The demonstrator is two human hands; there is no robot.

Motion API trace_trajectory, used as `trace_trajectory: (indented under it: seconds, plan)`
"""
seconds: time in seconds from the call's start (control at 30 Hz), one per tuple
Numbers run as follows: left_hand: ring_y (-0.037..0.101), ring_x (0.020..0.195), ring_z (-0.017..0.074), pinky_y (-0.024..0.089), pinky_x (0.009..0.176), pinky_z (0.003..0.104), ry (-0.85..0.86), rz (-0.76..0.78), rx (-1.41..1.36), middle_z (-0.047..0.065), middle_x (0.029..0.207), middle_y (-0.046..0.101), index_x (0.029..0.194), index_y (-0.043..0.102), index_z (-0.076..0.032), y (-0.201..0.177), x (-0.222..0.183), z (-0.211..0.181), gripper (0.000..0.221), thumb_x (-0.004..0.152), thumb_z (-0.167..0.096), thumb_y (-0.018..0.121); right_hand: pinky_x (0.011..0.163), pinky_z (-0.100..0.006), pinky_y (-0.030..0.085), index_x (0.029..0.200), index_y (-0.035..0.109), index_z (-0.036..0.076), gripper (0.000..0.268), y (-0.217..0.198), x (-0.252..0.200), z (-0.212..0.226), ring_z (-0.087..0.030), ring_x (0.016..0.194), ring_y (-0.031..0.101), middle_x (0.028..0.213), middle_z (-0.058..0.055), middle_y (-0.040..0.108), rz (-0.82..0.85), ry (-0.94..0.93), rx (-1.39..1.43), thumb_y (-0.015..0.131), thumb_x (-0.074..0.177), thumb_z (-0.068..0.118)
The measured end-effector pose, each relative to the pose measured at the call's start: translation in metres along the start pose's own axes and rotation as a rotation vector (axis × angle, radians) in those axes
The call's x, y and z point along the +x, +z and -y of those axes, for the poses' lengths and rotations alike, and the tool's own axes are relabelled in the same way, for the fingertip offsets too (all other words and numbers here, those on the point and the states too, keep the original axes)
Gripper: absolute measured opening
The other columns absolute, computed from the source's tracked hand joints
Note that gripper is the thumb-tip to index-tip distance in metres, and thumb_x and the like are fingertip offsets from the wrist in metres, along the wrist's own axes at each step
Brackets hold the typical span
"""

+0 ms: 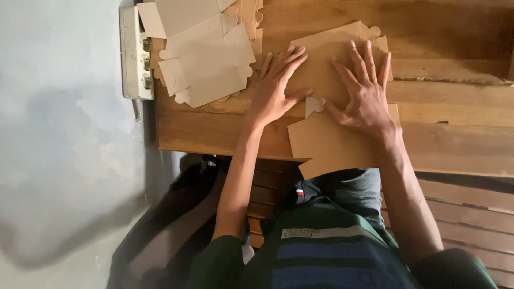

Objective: Assembling cardboard boxes by folding flat sheets along pre-scored lines and securing the flaps.

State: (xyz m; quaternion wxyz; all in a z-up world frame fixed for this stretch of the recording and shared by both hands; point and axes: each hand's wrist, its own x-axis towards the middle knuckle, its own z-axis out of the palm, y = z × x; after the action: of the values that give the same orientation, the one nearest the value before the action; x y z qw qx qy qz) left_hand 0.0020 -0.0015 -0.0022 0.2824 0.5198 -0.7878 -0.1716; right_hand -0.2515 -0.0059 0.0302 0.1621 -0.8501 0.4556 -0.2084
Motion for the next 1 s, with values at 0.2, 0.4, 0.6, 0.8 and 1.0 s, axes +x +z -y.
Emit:
trace_trajectory:
  seconds: [0.2,0.4,0.6,0.8,1.0]
  plan:
    - [0.031,0.158,0.0161,0.013,0.135,0.05,0.02,0.015,-0.002,-0.002,0.167,0.037,0.157,0.044,-0.019,-0.002,0.0,-0.001,0.082,0.092,-0.05,0.083,0.126,-0.07,-0.001,0.148,0.065,0.015,0.068,0.005,-0.003,-0.004,-0.045,0.161,0.016,0.171,-0.022,0.033,-0.048,-0.013,0.027,0.077,0.086,0.039]
    - [0.026,0.155,0.0257,0.014,0.13,0.053,0.098,0.001,-0.173,0.008,0.166,0.03,0.154,0.04,-0.017,-0.019,-0.003,-0.01,0.109,0.065,-0.049,0.095,0.128,-0.072,0.003,0.114,0.08,0.018,0.039,-0.003,-0.014,0.015,-0.041,0.158,0.033,0.158,-0.014,0.053,-0.1,-0.084,0.067,0.08,0.079,0.033]
    - [0.026,0.163,0.0249,0.023,0.138,0.048,0.07,-0.152,-0.709,0.008,0.172,0.03,0.159,0.044,-0.017,-0.03,-0.039,-0.028,0.079,0.092,-0.031,0.082,0.121,-0.077,0.002,0.085,0.081,0.017,0.022,0.007,-0.021,0.057,-0.034,0.129,0.054,0.118,-0.008,0.067,-0.157,-0.013,-0.034,0.086,0.079,0.037]
    - [0.038,0.162,0.0262,0.027,0.136,0.05,-0.112,-0.349,-0.934,0.01,0.17,0.043,0.162,0.043,-0.015,-0.021,-0.059,-0.025,0.063,0.112,-0.053,0.052,0.125,-0.069,0.019,0.084,0.079,0.01,0.011,0.001,-0.019,0.09,-0.027,0.111,0.064,0.098,-0.004,0.072,-0.212,-0.008,-0.098,0.081,0.089,0.021]
    - [0.045,0.153,0.0313,0.026,0.132,0.048,-0.172,-0.427,-1.155,0.008,0.172,0.034,0.169,0.018,-0.017,-0.015,-0.062,-0.023,0.081,0.108,-0.067,0.032,0.076,-0.043,0.062,0.095,0.072,-0.001,0.01,-0.066,-0.034,0.12,-0.031,0.088,0.075,0.1,-0.014,0.075,-0.322,0.005,0.318,0.076,0.086,0.003]
